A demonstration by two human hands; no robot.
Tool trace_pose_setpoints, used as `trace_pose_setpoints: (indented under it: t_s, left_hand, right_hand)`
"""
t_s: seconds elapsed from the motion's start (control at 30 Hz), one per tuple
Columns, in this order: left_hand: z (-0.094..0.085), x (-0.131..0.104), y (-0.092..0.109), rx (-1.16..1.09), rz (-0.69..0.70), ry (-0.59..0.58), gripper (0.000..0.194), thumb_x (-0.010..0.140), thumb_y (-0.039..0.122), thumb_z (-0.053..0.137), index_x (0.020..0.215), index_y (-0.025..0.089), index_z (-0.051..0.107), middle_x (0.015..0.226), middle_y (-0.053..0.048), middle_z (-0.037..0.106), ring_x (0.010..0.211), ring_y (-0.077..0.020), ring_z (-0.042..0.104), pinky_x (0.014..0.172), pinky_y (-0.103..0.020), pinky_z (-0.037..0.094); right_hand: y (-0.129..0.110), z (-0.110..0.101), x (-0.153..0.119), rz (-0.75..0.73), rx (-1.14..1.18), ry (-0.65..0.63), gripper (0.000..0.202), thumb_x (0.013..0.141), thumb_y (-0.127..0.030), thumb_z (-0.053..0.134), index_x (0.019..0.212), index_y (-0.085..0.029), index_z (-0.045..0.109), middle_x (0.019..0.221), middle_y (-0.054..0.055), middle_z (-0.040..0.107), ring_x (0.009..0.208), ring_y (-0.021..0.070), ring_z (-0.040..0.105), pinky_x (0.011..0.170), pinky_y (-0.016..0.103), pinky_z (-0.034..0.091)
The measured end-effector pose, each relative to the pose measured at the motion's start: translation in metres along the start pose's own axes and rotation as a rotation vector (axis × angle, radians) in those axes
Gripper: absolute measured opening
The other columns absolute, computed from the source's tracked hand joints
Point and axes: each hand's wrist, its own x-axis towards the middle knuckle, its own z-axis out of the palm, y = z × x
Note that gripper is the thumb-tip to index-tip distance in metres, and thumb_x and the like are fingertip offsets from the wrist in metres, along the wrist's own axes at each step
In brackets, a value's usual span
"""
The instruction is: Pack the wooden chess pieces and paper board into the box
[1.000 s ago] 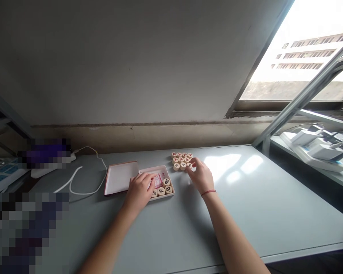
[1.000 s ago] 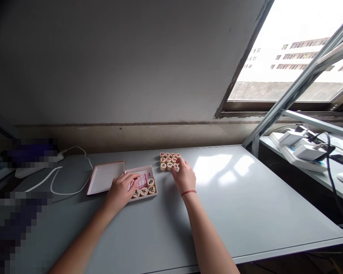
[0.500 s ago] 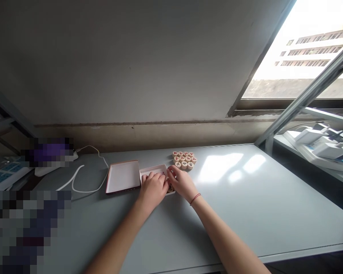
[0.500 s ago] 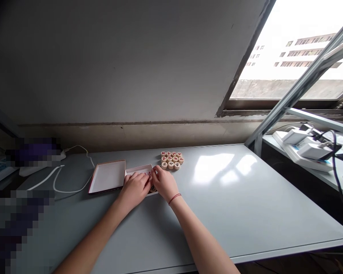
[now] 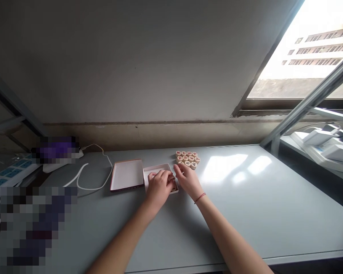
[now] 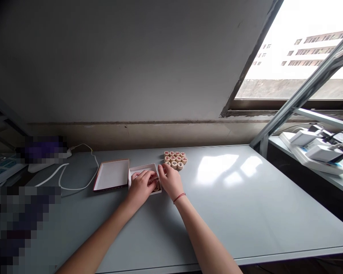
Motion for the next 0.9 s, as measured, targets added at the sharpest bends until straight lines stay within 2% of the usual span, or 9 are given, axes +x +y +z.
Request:
trace_pose_setpoints:
  t_s: [0.1, 0.2, 0.37, 0.47, 0.57, 0.63, 0.7, 0.77, 0.9]
  left_hand:
    - [-0.005, 0.001, -0.007, -0.128, 0.033, 0.151, 0.014, 0.083, 0.013, 0.055, 0.093, 0.021, 0.058, 0.093, -0.002, 0.068, 0.090, -0.0187, 0.063, 0.084, -0.034, 0.044]
    - [-0.011, 0.001, -0.014, -0.240, 0.051, 0.259, 0.018, 0.086, 0.016, 0.054, 0.102, 0.022, 0.058, 0.096, -0.002, 0.066, 0.091, -0.0170, 0.063, 0.082, -0.029, 0.048]
    - [-0.017, -0.005, -0.012, -0.276, 0.098, 0.332, 0.017, 0.089, 0.021, 0.053, 0.105, 0.023, 0.059, 0.099, -0.003, 0.066, 0.094, -0.0159, 0.063, 0.084, -0.028, 0.051]
    - [-0.023, -0.008, -0.012, -0.273, 0.092, 0.341, 0.018, 0.090, 0.022, 0.050, 0.104, 0.023, 0.061, 0.101, -0.003, 0.064, 0.098, -0.0161, 0.062, 0.089, -0.030, 0.050]
    - [-0.028, -0.010, -0.016, -0.307, 0.048, 0.307, 0.021, 0.092, 0.021, 0.045, 0.103, 0.024, 0.063, 0.103, -0.004, 0.059, 0.096, -0.0150, 0.062, 0.088, -0.030, 0.052]
    - [-0.027, -0.010, -0.020, -0.352, -0.013, 0.309, 0.023, 0.092, 0.022, 0.044, 0.105, 0.024, 0.063, 0.106, -0.005, 0.056, 0.095, -0.0146, 0.061, 0.087, -0.029, 0.053]
    - [-0.025, -0.010, -0.024, -0.386, -0.075, 0.322, 0.024, 0.090, 0.022, 0.046, 0.110, 0.024, 0.061, 0.109, -0.006, 0.054, 0.095, -0.0146, 0.061, 0.086, -0.030, 0.054]
    - [-0.021, -0.011, -0.025, -0.402, -0.102, 0.318, 0.027, 0.089, 0.021, 0.048, 0.114, 0.024, 0.059, 0.113, -0.006, 0.052, 0.093, -0.0142, 0.061, 0.085, -0.030, 0.054]
    - [-0.015, -0.013, -0.024, -0.388, -0.084, 0.248, 0.031, 0.091, 0.021, 0.045, 0.120, 0.025, 0.055, 0.114, -0.006, 0.055, 0.092, -0.0135, 0.060, 0.085, -0.029, 0.053]
  right_hand:
    - [0.002, -0.003, 0.000, -0.184, 0.010, -0.032, 0.020, 0.083, -0.028, 0.041, 0.093, -0.022, 0.057, 0.083, 0.003, 0.064, 0.061, 0.0135, 0.054, 0.061, 0.026, 0.043]
    - [0.000, -0.001, -0.005, -0.414, -0.052, -0.112, 0.032, 0.079, -0.024, 0.051, 0.110, -0.022, 0.055, 0.098, 0.004, 0.064, 0.062, 0.0121, 0.055, 0.061, 0.025, 0.044]
    - [-0.008, 0.006, -0.010, -0.497, -0.134, -0.010, 0.024, 0.081, -0.023, 0.052, 0.104, -0.021, 0.059, 0.092, 0.005, 0.066, 0.072, 0.0149, 0.059, 0.064, 0.025, 0.045]
    - [-0.004, -0.007, -0.003, -0.411, -0.105, 0.126, 0.022, 0.082, -0.030, 0.051, 0.098, -0.020, 0.061, 0.091, 0.006, 0.066, 0.070, 0.0146, 0.059, 0.066, 0.026, 0.046]
    - [0.014, -0.035, 0.010, -0.218, -0.144, 0.269, 0.025, 0.079, -0.033, 0.049, 0.095, -0.018, 0.062, 0.096, 0.008, 0.063, 0.066, 0.0142, 0.058, 0.066, 0.028, 0.047]
    - [0.030, -0.053, 0.016, -0.065, -0.247, 0.309, 0.027, 0.075, -0.033, 0.051, 0.096, -0.019, 0.061, 0.095, 0.007, 0.063, 0.069, 0.0164, 0.058, 0.066, 0.030, 0.045]
    - [0.044, -0.065, 0.020, 0.072, -0.341, 0.298, 0.029, 0.071, -0.032, 0.054, 0.097, -0.021, 0.059, 0.088, 0.005, 0.064, 0.072, 0.0180, 0.058, 0.064, 0.029, 0.043]
    - [0.053, -0.070, 0.022, 0.164, -0.409, 0.226, 0.024, 0.070, -0.031, 0.055, 0.092, -0.022, 0.057, 0.084, 0.003, 0.064, 0.073, 0.0183, 0.057, 0.062, 0.028, 0.040]
    - [0.058, -0.068, 0.023, 0.214, -0.493, 0.077, 0.010, 0.075, -0.029, 0.054, 0.081, -0.022, 0.057, 0.086, 0.005, 0.065, 0.075, 0.0180, 0.058, 0.061, 0.026, 0.038]
